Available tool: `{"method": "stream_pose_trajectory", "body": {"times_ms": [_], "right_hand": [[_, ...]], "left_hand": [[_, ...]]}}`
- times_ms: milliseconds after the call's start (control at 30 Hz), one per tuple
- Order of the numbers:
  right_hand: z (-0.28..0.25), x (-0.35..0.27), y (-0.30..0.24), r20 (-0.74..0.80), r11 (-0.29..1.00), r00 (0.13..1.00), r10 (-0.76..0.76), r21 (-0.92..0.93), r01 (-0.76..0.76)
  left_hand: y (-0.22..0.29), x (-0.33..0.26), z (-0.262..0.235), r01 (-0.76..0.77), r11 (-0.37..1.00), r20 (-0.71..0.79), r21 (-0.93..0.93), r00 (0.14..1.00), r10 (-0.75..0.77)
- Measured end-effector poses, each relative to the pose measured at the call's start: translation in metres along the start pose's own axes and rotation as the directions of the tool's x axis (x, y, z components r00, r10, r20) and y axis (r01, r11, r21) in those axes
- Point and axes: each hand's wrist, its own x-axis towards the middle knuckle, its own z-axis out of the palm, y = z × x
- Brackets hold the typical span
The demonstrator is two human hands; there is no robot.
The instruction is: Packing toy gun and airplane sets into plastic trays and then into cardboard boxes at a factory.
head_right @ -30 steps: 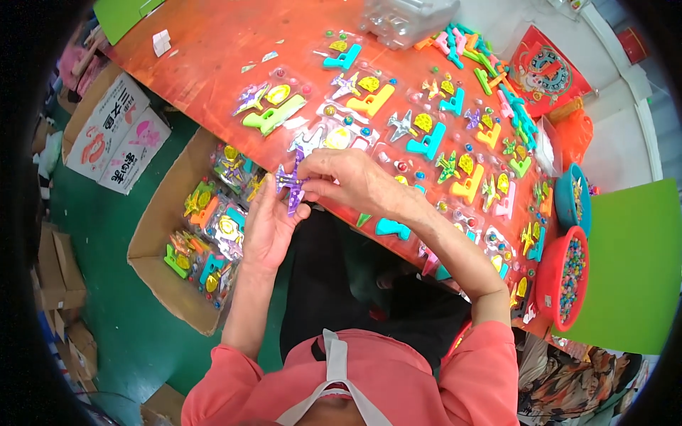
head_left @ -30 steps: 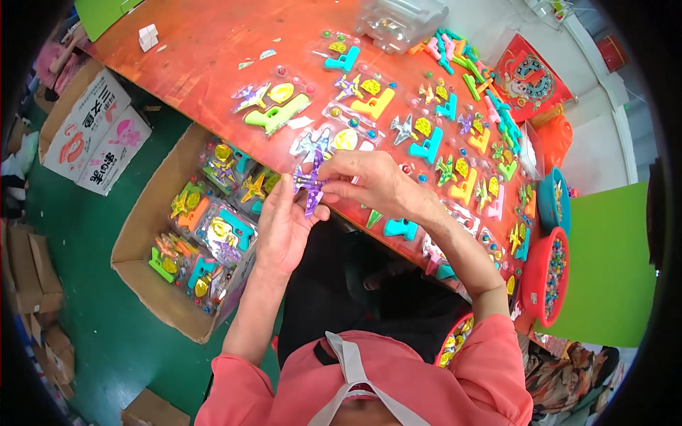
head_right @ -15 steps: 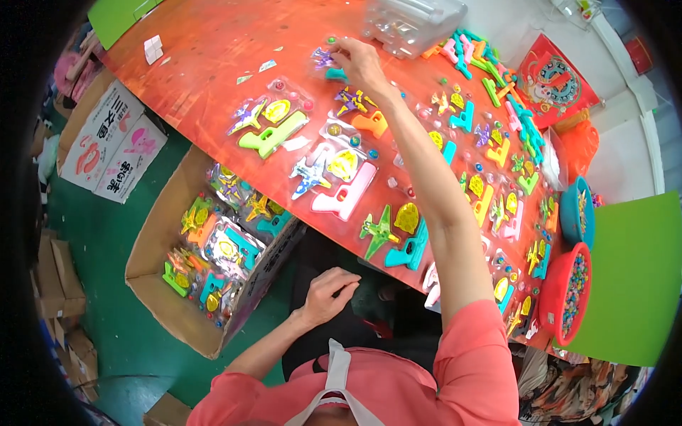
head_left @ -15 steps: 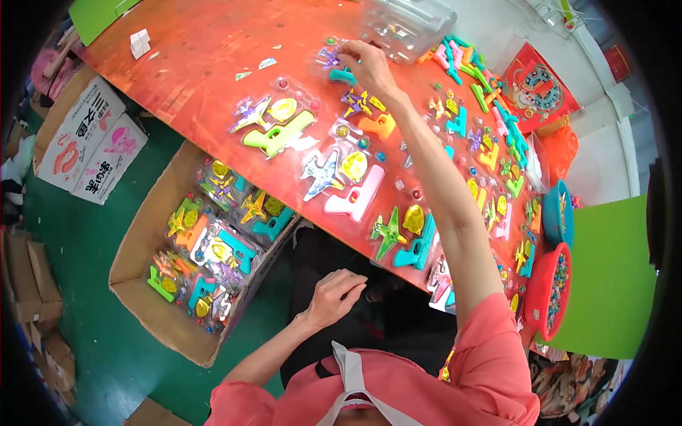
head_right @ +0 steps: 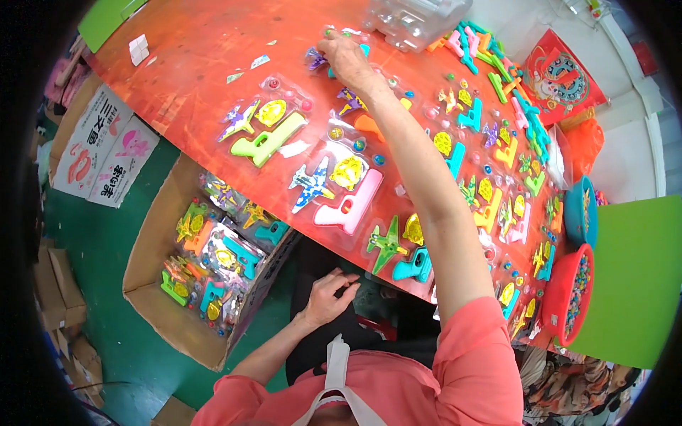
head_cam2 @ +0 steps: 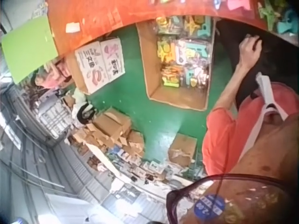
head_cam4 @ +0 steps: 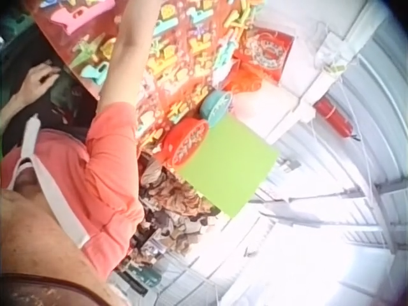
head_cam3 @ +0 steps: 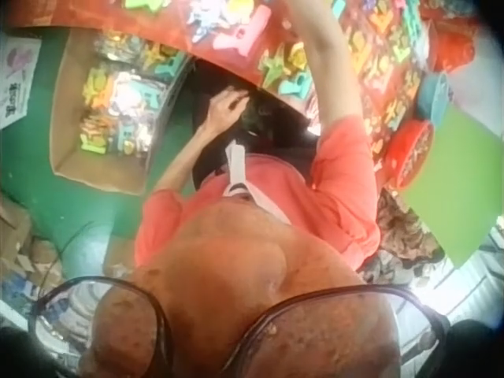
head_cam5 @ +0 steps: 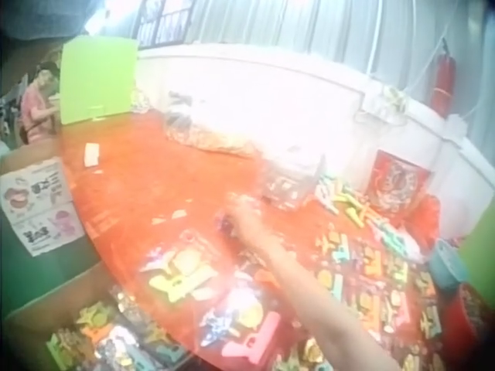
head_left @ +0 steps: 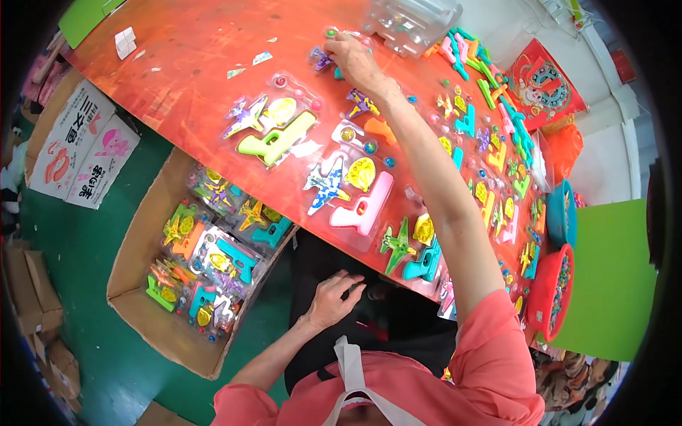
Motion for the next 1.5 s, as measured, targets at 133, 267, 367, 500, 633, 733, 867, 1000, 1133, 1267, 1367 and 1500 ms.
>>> {"method": "stream_pose_trajectory", "body": {"times_ms": [133,267,367,500,633,733,867,1000,1133,1267,1367,1500], "right_hand": [[-0.002,-0.001,-0.005,0.035,0.995,0.998,-0.055,-0.077,0.057],[-0.006,0.006,-0.012,0.166,0.985,0.986,-0.030,-0.164,0.058],[-0.004,0.008,-0.014,0.168,0.975,0.985,-0.026,-0.214,0.062],[0.003,0.001,-0.003,0.111,0.959,0.987,-0.117,-0.245,0.142],[0.003,-0.009,-0.009,0.101,0.977,0.990,-0.094,-0.183,0.111],[0.011,-0.020,-0.028,0.084,0.950,0.996,0.040,-0.311,-0.012],[0.013,-0.024,-0.041,0.055,0.972,0.995,0.082,-0.226,-0.067],[0.014,-0.022,-0.044,0.015,0.958,0.995,0.102,-0.270,-0.094],[0.009,-0.024,-0.046,0.029,0.973,0.990,0.138,-0.193,-0.130],[-0.017,-0.027,-0.037,-0.322,0.980,0.945,0.061,0.200,0.005],[-0.066,-0.035,-0.022,0.032,0.687,0.858,0.513,0.585,-0.432],[-0.097,-0.067,0.008,-0.025,0.894,0.923,0.384,0.262,-0.364]], "left_hand": [[0.000,0.001,0.002,0.024,1.000,0.020,-0.005,1.000,-0.024],[-0.003,-0.002,0.005,0.078,0.997,0.011,-0.023,0.997,-0.077],[-0.003,-0.002,0.004,0.090,0.996,0.007,-0.013,0.996,-0.090],[-0.004,0.005,0.008,-0.031,0.999,-0.070,-0.028,0.997,0.029],[-0.004,0.004,0.008,-0.021,0.999,-0.046,-0.051,0.999,0.018],[-0.002,0.004,0.004,0.091,0.994,0.030,-0.056,0.996,-0.090],[-0.003,0.008,0.008,0.075,0.996,-0.008,-0.050,0.997,-0.075],[0.004,0.008,0.011,0.090,0.995,-0.025,-0.038,0.996,-0.091],[0.004,0.008,0.015,0.074,0.997,-0.040,-0.018,0.996,-0.074],[0.006,0.008,0.015,0.058,0.998,-0.054,0.001,0.997,-0.058],[0.008,0.006,0.013,0.078,0.997,-0.071,-0.014,0.994,-0.079],[0.009,0.007,0.018,0.047,0.999,-0.051,-0.006,0.998,-0.047]]}}
